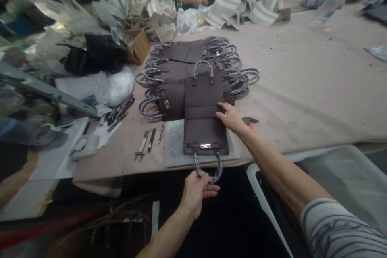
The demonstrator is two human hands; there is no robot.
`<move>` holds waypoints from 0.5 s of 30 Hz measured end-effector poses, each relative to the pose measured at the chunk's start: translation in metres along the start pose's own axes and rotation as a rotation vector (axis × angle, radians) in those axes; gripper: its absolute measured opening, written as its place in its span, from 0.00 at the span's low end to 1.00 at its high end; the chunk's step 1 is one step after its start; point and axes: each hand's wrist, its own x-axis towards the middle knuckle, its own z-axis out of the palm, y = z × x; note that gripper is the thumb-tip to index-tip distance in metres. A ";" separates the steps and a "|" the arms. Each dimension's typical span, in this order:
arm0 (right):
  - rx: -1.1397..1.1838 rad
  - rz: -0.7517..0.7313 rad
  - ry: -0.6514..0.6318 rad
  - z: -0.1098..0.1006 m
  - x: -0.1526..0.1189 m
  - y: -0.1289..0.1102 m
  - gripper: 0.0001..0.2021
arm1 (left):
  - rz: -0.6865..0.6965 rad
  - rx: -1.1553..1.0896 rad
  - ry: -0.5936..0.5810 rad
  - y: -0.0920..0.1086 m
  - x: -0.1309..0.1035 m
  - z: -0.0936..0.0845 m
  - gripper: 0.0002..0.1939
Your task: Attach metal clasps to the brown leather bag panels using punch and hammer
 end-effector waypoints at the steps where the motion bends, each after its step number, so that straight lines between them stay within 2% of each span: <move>1: -0.042 -0.021 -0.016 -0.002 -0.007 0.000 0.31 | -0.021 0.000 -0.007 -0.001 0.000 0.003 0.23; 4: -0.149 -0.077 -0.090 -0.004 -0.036 0.001 0.33 | -0.083 -0.002 -0.019 -0.006 0.000 0.010 0.19; 8: -0.461 -0.234 -0.210 -0.005 -0.066 0.007 0.36 | -0.119 0.012 -0.019 -0.013 0.001 0.014 0.17; 11: -0.608 -0.239 -0.199 -0.001 -0.066 0.008 0.34 | -0.101 0.013 -0.034 -0.015 0.003 0.016 0.20; 15: -0.649 -0.223 -0.169 0.006 -0.060 0.001 0.29 | -0.081 0.011 -0.038 -0.016 0.005 0.018 0.20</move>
